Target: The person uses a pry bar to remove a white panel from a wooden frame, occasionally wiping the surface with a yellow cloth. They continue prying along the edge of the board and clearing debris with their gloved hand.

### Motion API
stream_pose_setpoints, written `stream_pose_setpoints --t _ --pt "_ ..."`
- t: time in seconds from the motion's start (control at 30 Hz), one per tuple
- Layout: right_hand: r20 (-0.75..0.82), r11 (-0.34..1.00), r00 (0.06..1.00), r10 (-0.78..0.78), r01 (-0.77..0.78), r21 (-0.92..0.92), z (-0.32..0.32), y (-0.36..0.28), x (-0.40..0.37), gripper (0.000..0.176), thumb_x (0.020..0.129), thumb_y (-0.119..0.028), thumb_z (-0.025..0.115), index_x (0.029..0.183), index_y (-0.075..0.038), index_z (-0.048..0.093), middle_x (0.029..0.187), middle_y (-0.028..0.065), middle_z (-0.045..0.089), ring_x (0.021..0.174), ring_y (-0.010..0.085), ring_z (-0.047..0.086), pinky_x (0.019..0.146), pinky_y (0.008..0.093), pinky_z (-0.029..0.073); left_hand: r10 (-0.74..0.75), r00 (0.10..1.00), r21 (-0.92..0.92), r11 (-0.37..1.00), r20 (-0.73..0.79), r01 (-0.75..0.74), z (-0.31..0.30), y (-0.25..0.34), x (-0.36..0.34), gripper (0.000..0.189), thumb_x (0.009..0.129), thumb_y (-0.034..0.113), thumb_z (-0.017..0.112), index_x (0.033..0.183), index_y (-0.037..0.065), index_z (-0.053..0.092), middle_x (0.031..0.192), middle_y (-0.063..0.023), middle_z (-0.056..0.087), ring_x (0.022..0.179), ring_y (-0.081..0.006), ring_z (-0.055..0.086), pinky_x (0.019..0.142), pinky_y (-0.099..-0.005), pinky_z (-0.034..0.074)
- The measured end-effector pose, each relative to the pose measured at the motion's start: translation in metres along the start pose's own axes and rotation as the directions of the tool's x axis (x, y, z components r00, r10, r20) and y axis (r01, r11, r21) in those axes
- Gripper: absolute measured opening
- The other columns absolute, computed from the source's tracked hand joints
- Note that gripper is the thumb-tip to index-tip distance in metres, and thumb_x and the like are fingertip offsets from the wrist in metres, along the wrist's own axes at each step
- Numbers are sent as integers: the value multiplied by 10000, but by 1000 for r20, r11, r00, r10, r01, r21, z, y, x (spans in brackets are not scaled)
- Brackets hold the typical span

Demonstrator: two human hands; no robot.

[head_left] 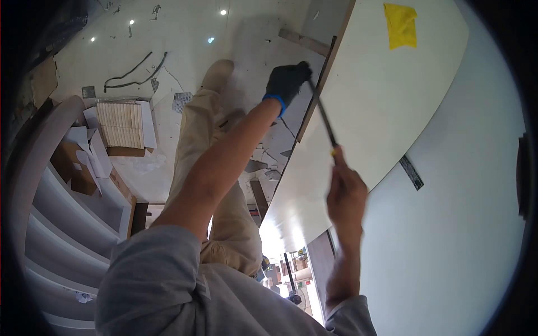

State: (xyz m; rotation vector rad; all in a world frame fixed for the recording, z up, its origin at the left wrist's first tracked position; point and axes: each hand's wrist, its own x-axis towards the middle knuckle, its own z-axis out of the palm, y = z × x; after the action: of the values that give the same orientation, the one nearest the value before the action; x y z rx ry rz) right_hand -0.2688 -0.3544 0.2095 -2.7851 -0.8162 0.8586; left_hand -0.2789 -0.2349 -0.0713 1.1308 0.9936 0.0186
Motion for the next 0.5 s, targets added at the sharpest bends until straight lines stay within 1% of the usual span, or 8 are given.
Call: stream_pose_setpoints --t 0.07,0.1,0.17,0.2,0.3,0.4,0.43,0.5 --pt "-25 999 999 31 -31 24 -35 -10 4 371 887 -57 575 1256 -88 591 549 70 494 448 184 486 449 324 431 17 999 39 999 -35 -15 -3 81 -19 413 883 383 512 749 31 681 732 -183 657 660 -333 620 656 -406 461" --pt "9 996 996 90 -89 -11 -49 -17 3 378 880 -33 576 1254 -83 593 543 64 489 459 172 480 450 308 426 4 999 109 994 -32 -1 -1 73 -25 408 885 379 510 761 30 682 744 -186 657 664 -338 620 663 -406 463" --pt "-40 995 999 -2 6 102 -3 11 0 378 885 -44 571 1258 -101 592 589 68 513 482 178 505 458 322 434 57 997 240 970 -50 -43 4 46 -4 400 889 371 505 784 28 682 769 -193 657 671 -348 620 676 -406 466" --pt "38 999 999 28 -27 -28 11 4 8 374 887 -54 571 1257 -104 593 602 72 520 486 182 510 461 331 437 327 942 654 698 73 -293 3 2 8 437 903 387 469 785 20 674 753 -200 649 673 -357 618 682 -408 469" --pt "171 981 980 103 -73 -177 25 -9 10 364 892 -74 571 1254 -104 595 598 75 519 491 189 516 468 349 440 -130 989 259 960 73 107 -7 -68 11 466 917 397 425 785 23 671 756 -197 647 696 -366 614 688 -414 472" --pt "16 1000 1000 20 -20 -21 -6 -2 27 358 893 -80 572 1250 -99 598 570 72 506 488 189 514 466 349 436 85 988 375 918 129 -128 -9 27 12 495 919 416 404 778 25 673 760 -187 654 712 -363 610 701 -413 473" --pt "-39 998 999 8 -6 61 -27 -5 25 356 893 -80 574 1248 -97 599 560 71 501 486 187 512 464 347 433 89 994 327 939 70 -107 -8 65 12 501 919 425 407 775 27 675 758 -184 656 723 -358 615 707 -413 475" --pt "-19 996 997 80 -81 -36 -63 -28 42 353 893 -81 577 1245 -94 601 546 69 498 483 180 507 467 336 435 94 995 224 971 -41 -82 -1 126 14 513 919 442 412 769 31 681 754 -177 660 745 -348 627 719 -413 480"
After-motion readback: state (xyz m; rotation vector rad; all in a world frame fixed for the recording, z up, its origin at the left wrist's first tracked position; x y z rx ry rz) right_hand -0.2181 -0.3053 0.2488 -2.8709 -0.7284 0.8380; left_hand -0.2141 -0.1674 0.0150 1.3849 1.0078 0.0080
